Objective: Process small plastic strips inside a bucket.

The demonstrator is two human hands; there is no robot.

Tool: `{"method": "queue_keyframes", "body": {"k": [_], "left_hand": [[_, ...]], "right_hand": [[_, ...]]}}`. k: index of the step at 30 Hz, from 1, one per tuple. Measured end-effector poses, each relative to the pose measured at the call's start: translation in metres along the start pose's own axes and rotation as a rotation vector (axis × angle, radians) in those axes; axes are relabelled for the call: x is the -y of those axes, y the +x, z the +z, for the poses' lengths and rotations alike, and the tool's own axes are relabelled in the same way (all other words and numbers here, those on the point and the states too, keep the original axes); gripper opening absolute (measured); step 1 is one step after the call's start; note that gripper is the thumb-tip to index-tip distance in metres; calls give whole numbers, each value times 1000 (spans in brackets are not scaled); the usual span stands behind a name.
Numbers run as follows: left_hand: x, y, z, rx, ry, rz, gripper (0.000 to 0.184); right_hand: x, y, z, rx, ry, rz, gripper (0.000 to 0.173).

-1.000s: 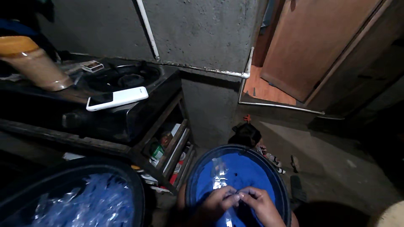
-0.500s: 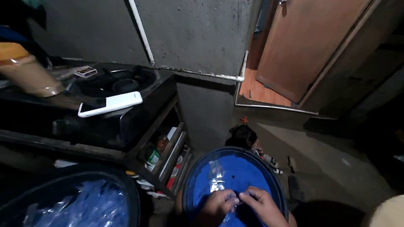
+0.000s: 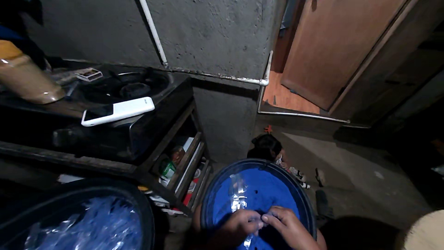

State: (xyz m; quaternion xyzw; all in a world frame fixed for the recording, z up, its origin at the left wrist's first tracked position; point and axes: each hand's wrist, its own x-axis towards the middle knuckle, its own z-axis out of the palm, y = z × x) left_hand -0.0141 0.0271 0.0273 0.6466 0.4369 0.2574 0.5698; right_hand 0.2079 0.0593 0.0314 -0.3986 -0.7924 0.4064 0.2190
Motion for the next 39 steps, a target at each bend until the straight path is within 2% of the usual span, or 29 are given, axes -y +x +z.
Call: {"method": "queue_keyframes", "body": {"k": [4, 6, 8, 9, 11, 12, 14, 17, 18, 19, 22, 25, 29, 33, 35, 39], "left_hand": [[5, 5, 0, -22, 42, 38, 31], [6, 5, 2, -22, 42, 36, 33], [9, 4, 4, -32, 26, 38, 34], [10, 4, 4, -49, 2, 34, 33], [9, 1, 2, -99, -71, 27, 25], [7, -1, -1, -120, -106, 17, 22], [4, -4, -4, -171, -158, -13, 18], [7, -4, -3, -251, -240, -12, 20], [9, -3, -2, -264, -261, 3, 20], [10, -3, -1, -272, -288, 12, 18], [9, -1, 3, -296, -399, 5, 8], [4, 2, 4, -306, -410, -31, 4], [14, 6, 6, -309, -377, -26, 8], [25, 5, 12, -301, -322, 1, 9], [27, 4, 12, -281, -309, 14, 9], [31, 0, 9, -322, -335, 26, 12]], "right_hand": [[3, -2, -8, 41, 80, -41, 20], [3, -3, -9, 29, 88, 12, 26], [-3, -3, -9, -100, 76, 73, 40], [-7, -3, -14, -189, 40, 103, 41], [-19, -1, -29, -317, -88, 177, 34], [-27, 1, -36, -325, -142, 232, 31], [-37, 4, -40, -221, -185, 355, 33], [-48, 8, -19, 42, -154, 474, 58], [-55, 8, -6, 71, -150, 479, 57], [-60, 7, 6, 57, -151, 476, 48], [-70, 3, 28, -100, -133, 467, 23], [-67, -4, 21, -293, -96, 432, 19], [-69, -15, 1, -514, -270, 263, 18], [-79, -14, 4, -429, -369, 241, 18], [-84, -11, 12, -387, -293, 278, 21], [-90, -8, 18, -437, -168, 394, 22]]}}
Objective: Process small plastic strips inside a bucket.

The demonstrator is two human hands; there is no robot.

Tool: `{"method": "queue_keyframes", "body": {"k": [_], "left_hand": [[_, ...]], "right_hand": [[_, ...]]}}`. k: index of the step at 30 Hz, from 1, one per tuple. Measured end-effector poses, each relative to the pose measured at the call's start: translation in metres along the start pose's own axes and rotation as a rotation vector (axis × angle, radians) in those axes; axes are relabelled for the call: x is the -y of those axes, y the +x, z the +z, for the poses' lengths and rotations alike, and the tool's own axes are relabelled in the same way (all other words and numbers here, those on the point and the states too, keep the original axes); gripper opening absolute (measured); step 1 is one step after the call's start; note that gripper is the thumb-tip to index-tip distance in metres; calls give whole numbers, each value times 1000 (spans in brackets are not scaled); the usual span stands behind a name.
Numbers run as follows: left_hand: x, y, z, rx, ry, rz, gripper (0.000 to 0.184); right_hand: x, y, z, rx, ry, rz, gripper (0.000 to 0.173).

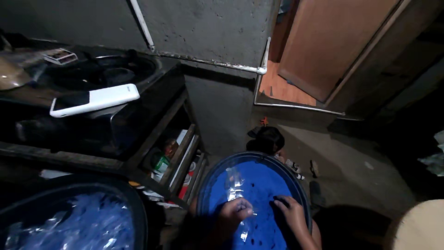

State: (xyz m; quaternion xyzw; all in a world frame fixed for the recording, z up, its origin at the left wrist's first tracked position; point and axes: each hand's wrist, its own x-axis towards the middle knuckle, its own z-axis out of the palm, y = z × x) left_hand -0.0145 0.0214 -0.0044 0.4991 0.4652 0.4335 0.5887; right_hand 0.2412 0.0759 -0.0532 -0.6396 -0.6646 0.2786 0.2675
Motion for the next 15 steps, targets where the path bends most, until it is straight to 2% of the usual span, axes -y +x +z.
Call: {"method": "queue_keyframes", "body": {"k": [4, 7, 10, 15], "left_hand": [[1, 2, -7, -22, 51, 26, 19], [-4, 4, -3, -57, 22, 2, 15], [-13, 3, 5, -57, -9, -23, 15], [-21, -1, 15, -42, -70, -38, 16]], "right_hand": [[1, 0, -12, -97, 236, 184, 23], [8, -2, -17, -176, 670, 363, 16], [32, -7, -29, -164, 1031, 528, 12], [71, -17, -43, -111, 1226, 485, 17]]}}
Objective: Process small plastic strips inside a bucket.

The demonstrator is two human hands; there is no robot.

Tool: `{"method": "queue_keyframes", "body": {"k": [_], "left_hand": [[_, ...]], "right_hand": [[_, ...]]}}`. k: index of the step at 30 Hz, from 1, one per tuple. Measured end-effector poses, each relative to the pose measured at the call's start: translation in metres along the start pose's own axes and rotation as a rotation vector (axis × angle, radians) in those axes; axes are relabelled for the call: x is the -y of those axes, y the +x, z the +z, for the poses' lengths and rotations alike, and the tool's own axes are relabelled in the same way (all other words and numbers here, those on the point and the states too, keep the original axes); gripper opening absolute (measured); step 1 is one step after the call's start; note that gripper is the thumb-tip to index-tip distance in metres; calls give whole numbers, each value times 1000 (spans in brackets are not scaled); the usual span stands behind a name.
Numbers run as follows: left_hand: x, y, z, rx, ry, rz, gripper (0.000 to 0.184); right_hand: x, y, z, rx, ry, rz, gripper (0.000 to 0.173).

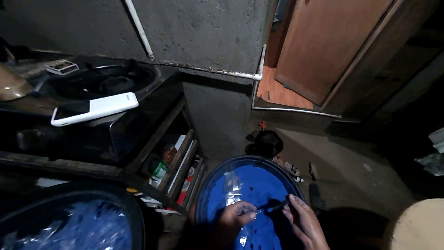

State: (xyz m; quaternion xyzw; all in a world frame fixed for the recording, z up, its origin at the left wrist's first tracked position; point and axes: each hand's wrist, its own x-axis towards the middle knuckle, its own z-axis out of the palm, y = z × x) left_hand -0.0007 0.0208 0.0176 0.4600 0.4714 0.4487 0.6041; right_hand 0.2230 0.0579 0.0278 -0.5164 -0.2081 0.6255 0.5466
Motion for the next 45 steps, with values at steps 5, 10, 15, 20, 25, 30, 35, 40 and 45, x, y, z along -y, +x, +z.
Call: {"method": "queue_keyframes", "body": {"k": [5, 10, 15, 20, 25, 30, 35, 40, 45], "left_hand": [[-2, -3, 2, -14, -34, 33, 16], [1, -4, 0, 0, -40, 67, 16], [-2, -4, 1, 34, 23, 32, 20], [-5, -3, -4, 120, 264, 34, 26], [-17, -3, -9, 165, 459, 70, 29], [-23, 0, -15, 101, 376, 105, 27], [-29, 1, -13, -88, 155, 142, 34], [-38, 4, -12, -249, -136, 216, 34], [-42, 13, -7, -329, -323, 343, 37]], "right_hand": [[4, -9, 12, 77, 29, -61, 19], [0, -9, 15, 72, -12, -116, 16], [-3, -10, 17, 138, -150, -183, 10], [-1, -8, 19, 276, -378, -433, 10], [14, -9, 34, 451, -591, -594, 12], [24, -8, 61, 586, -821, -592, 16], [16, -2, 83, 667, -903, -626, 20], [19, -5, 90, 604, -755, -573, 56], [12, -16, 96, 704, -598, -316, 82]]}}
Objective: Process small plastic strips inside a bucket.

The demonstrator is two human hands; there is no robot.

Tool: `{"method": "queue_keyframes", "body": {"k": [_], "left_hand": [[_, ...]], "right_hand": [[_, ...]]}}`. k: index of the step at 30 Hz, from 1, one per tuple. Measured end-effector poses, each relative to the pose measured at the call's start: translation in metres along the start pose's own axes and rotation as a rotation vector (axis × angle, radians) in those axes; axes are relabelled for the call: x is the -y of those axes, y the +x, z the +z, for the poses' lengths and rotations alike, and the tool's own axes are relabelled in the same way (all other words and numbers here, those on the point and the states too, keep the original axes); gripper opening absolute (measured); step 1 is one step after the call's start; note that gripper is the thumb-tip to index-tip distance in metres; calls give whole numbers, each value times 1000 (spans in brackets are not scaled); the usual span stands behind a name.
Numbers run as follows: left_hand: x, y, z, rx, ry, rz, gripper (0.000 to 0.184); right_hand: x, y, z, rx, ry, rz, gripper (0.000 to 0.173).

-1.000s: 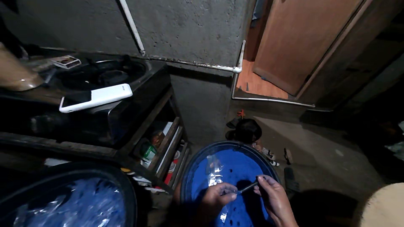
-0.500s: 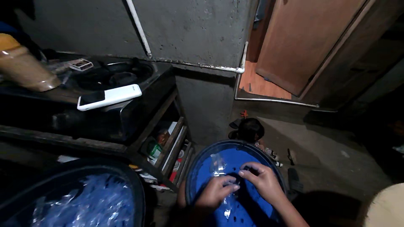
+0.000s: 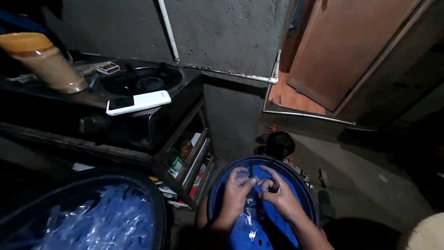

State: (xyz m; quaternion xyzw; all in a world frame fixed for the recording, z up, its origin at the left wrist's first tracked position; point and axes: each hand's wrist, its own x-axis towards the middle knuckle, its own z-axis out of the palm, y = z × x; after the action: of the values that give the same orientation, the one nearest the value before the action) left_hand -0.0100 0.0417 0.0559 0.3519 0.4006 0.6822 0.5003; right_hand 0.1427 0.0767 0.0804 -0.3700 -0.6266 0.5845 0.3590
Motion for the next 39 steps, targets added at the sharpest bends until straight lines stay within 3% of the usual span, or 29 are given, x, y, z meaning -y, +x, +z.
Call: {"method": "queue_keyframes", "body": {"k": [2, 5, 9, 12, 15, 20, 26, 29, 34, 39], "left_hand": [[1, 0, 4, -18, -24, 31, 38], [3, 0, 5, -41, -34, 55, 37], [5, -2, 6, -33, -55, 71, 37], [4, -2, 7, -22, -61, 58, 37], [5, -2, 8, -13, -77, 59, 38], [5, -3, 8, -16, -53, 54, 39], [5, -4, 10, -11, -50, 52, 37], [6, -3, 8, -14, -12, 63, 37], [6, -3, 5, 60, 111, -51, 42], [11, -4, 6, 243, 188, -206, 39]], "right_hand": [[1, 1, 1, -2, 30, 37, 92], [1, 0, 2, -62, 49, 11, 83], [3, -3, 0, 55, 78, 31, 100], [2, -3, -2, 32, 85, 18, 93], [4, -6, -3, 71, 108, 28, 99], [4, -7, -4, -20, 130, 29, 91], [0, -8, -5, 56, 158, 36, 98], [-2, -8, -5, -21, 139, 16, 101], [-3, -1, -12, -141, 110, 1, 74], [-11, 4, -16, -161, 76, 18, 13]]}}
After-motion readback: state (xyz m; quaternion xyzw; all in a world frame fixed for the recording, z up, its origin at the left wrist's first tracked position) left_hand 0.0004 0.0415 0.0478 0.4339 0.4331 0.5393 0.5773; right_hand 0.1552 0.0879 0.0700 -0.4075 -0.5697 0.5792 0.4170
